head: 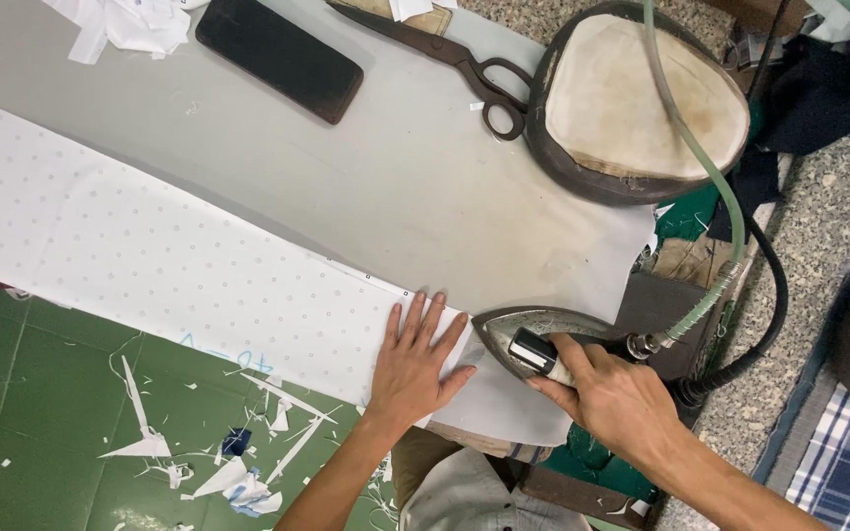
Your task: The person irons a white patterned fabric piece on a work table using a steam iron. They smooth the fabric with their hands, press the iron along the edges and surface, and flip the fabric to iron the other side.
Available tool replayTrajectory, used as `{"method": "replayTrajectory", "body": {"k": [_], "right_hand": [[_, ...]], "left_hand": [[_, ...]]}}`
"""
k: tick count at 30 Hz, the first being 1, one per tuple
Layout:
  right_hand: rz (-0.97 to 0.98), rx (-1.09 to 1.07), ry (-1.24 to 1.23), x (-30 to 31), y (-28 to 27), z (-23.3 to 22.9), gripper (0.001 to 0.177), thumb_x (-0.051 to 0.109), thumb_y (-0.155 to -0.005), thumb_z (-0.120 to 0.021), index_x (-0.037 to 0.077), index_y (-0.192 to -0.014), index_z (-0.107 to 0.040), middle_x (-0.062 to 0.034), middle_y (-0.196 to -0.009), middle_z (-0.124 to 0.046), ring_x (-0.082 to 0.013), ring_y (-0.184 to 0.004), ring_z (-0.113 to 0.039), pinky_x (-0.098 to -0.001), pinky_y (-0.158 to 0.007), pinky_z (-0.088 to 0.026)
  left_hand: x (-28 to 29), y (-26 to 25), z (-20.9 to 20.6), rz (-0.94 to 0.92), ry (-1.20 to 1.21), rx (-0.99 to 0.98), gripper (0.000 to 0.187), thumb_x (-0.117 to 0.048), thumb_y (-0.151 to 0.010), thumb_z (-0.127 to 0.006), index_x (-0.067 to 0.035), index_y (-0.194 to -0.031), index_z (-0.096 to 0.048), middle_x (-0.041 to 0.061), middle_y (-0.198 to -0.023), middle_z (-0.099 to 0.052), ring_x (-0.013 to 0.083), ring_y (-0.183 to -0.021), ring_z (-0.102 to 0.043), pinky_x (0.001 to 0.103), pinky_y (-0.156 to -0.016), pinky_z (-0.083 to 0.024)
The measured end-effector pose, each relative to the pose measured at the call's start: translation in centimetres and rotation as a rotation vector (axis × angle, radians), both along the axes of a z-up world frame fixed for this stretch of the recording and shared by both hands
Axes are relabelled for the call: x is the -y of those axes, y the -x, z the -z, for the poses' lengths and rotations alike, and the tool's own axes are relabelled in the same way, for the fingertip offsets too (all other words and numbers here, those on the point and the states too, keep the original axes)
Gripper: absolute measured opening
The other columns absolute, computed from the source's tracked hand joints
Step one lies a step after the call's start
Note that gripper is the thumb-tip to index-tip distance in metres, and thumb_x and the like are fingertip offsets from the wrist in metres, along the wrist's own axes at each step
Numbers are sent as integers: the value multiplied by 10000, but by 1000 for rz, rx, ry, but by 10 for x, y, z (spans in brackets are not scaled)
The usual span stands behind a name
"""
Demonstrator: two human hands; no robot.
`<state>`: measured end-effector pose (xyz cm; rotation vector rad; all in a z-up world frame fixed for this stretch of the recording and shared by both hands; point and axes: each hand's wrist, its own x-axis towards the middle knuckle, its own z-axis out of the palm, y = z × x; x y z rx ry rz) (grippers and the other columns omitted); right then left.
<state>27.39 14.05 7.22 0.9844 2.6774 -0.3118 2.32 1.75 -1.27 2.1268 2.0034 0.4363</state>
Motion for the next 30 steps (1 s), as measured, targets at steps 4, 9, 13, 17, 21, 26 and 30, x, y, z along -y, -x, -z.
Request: {"method": "replayTrajectory", "body": {"k": [4,9,13,17,21,26,30], "right_hand": [[2,-4,-41,-1,6,-2,730,720,-916,-482,150,-1367,-550,-60,-816,-698,-262,-464,-655,-396,-315,-512],[34,5,-22,-1,13,0,728,725,-913,-483,139,-1341,-544,-62,-756,-679,-297,-455,-656,-433,-313,-502],[-40,-34,-115,-3,21,-4,643,669,-948,-533,95,-1226,-610,-58,-689,-648,-256,-439,-632,-388,-311,-480],[-47,-34,-117,-4,22,-4,613,673,-949,-552,94,-1149,-589,-57,-656,-618,-256,-400,-604,-389,-289,-460],[-35,26,-80,-4,20,-1,646,698,-945,-518,111,-1209,-569,-59,-708,-643,-275,-423,-636,-407,-298,-480],[-40,-21,-82,-7,23,-2,609,680,-945,-540,114,-1168,-572,-61,-676,-646,-260,-424,-625,-398,-301,-455],[-38,5,-61,-9,27,-4,598,688,-949,-507,129,-1153,-567,-48,-670,-636,-264,-430,-629,-406,-304,-461]], "left_hand": [[1,0,5,-1,27,-6,691,-629,-1008,-456,-174,-1527,-501,189,-1643,-340,397,-1535,-268,588,-1243,-185],[2,0,4,5,44,3,682,-611,-1023,-430,-152,-1521,-507,188,-1655,-319,394,-1544,-249,582,-1250,-164],[3,1,6,13,58,-3,706,-609,-1039,-381,-129,-1551,-463,188,-1666,-298,395,-1554,-222,580,-1259,-137],[2,8,7,-10,-13,-68,712,-569,-1061,-402,-45,-1539,-458,153,-1645,-365,326,-1542,-294,534,-1262,-202],[1,33,5,-55,-59,-177,685,-574,-1054,-428,-70,-1510,-512,175,-1590,-451,363,-1501,-372,528,-1227,-304],[6,66,4,-60,-66,-275,656,-602,-1041,-434,-128,-1475,-567,172,-1550,-509,346,-1468,-427,532,-1240,-267],[9,77,5,-61,-47,-220,637,-594,-1031,-473,-150,-1477,-568,163,-1597,-447,339,-1505,-372,544,-1245,-253]]}}
